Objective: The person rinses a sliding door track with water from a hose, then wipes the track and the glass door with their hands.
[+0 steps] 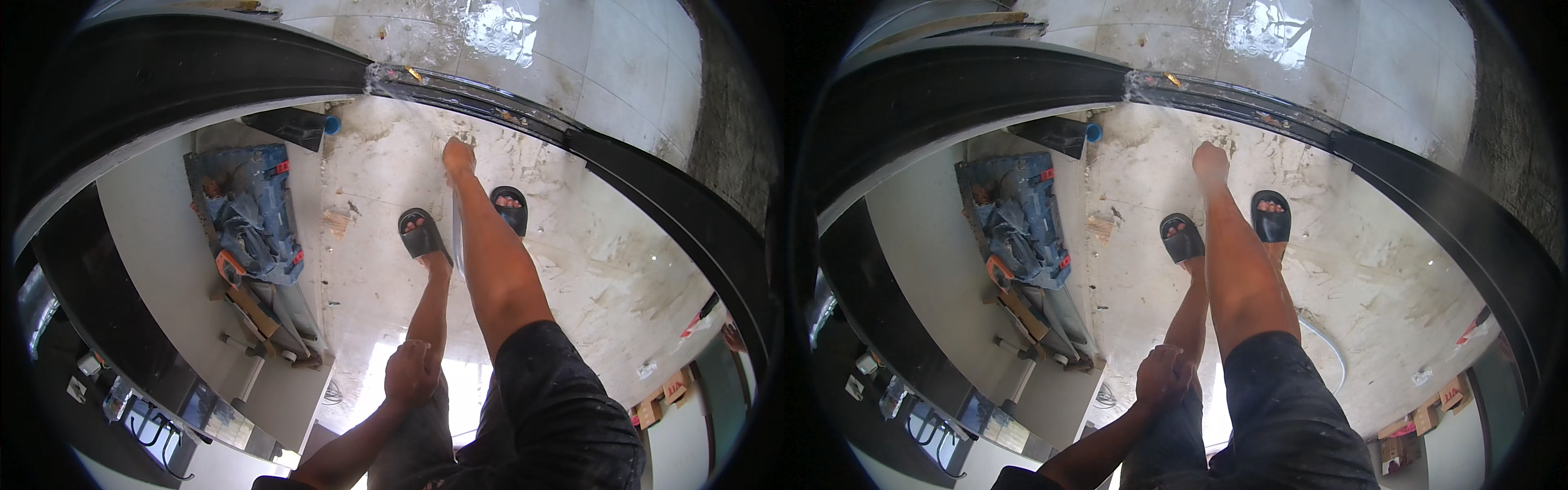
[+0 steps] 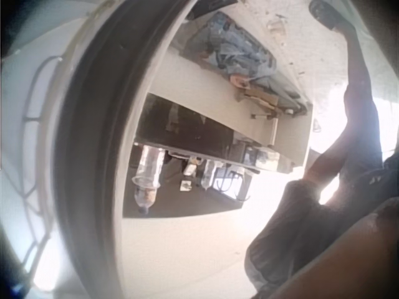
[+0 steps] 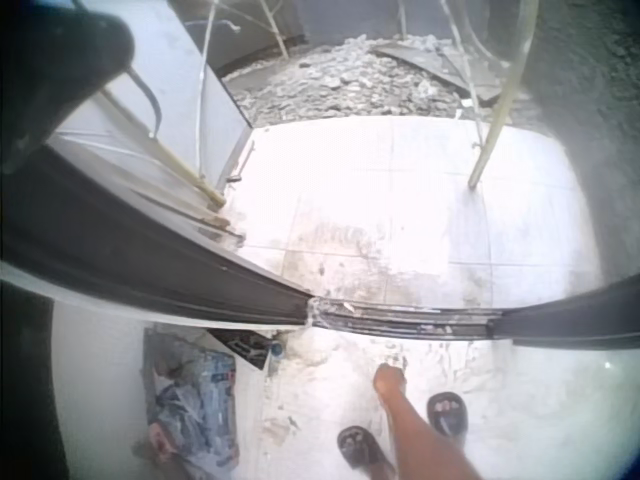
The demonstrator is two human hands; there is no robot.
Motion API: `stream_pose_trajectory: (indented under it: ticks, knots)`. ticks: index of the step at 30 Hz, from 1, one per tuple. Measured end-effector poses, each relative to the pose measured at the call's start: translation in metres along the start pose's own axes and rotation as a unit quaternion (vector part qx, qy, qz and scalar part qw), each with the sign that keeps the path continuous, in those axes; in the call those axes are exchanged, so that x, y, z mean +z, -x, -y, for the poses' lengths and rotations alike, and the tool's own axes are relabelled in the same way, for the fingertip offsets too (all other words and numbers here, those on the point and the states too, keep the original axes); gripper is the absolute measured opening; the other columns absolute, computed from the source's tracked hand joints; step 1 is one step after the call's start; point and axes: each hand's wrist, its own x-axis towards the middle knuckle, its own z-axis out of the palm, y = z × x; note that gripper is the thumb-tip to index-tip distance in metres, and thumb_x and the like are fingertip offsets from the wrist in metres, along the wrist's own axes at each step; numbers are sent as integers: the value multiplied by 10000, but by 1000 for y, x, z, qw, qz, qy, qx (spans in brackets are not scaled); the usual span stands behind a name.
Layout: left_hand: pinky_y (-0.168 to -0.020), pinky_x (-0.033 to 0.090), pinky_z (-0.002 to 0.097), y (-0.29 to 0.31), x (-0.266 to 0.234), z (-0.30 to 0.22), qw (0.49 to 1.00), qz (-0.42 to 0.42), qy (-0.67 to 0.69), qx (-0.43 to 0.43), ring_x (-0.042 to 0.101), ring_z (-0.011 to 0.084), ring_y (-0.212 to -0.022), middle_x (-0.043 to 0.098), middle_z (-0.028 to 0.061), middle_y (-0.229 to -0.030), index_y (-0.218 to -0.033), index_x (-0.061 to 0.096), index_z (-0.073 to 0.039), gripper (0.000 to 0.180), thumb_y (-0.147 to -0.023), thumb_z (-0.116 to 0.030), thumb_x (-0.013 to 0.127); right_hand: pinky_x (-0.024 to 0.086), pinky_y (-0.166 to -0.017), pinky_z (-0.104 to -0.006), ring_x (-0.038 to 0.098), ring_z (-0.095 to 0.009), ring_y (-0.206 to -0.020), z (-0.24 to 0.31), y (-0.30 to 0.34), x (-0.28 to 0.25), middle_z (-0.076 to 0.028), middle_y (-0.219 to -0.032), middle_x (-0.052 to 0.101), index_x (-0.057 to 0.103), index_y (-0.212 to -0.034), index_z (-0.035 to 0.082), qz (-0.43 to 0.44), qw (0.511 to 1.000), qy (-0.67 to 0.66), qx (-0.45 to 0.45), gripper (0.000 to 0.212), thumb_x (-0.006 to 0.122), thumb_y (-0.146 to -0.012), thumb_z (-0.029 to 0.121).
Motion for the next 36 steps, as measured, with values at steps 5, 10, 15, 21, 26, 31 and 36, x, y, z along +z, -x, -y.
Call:
stream_pose_trajectory:
  ticks: [5,10,15,21,26,31,36]
  knots:
    - [-742,542,458,0,1,5,1000,-6,17,3,659,362,-870,666,183,-926,-967,652,-20,206,-868,-199,636,537,-804,-482,677,-390,-952,-1,1,6,-269,-1070,684,685,-1041,-47,-41,997,-69,0,471,380,-948,299]
    - [-759,539,457,-4,-4,2,1000,11,17,-21,658,361,-879,665,179,-936,-963,657,-21,205,-864,-200,639,536,-748,-482,678,-390,-897,-7,0,12,-287,-1032,682,681,-1024,-76,-67,993,53,-80,522,382,-959,347]
    - [-785,533,457,-6,-6,3,999,17,29,-30,657,355,-894,666,176,-947,-968,666,-16,208,-864,-194,634,472,-526,-481,625,-329,-639,-51,-40,3,-200,-815,650,670,-968,-48,-113,970,-177,119,508,402,-957,383]
    - [-795,532,461,-11,-7,3,998,33,24,-52,656,357,-902,667,183,-967,-976,667,-13,233,-869,-217,628,514,-716,-502,657,-393,-839,-12,-6,10,-246,-936,671,677,-1016,-7,-64,992,-91,61,401,447,-939,313]
    - [-803,532,458,-16,-11,4,998,48,25,-37,656,362,-904,664,192,-975,-1004,671,-8,258,-870,-223,626,555,-806,-508,684,-422,-931,16,-1,7,-257,-984,690,666,-992,30,-66,979,143,-128,246,477,-928,173]
    - [-833,527,452,-19,-12,1,995,69,31,-60,651,355,-949,669,181,-1010,-1025,664,-20,282,-846,-237,667,494,-940,-508,642,-455,-1047,12,-5,-3,-331,-1085,653,659,-1040,-97,-36,981,147,-124,442,361,-972,223]
    - [-862,520,448,-22,-12,2,994,87,29,-66,644,346,-995,672,170,-1043,-1049,655,-32,316,-822,-245,707,555,-802,-506,693,-411,-903,14,-1,1,-246,-961,695,672,-991,35,-77,987,100,-94,234,484,-920,155]
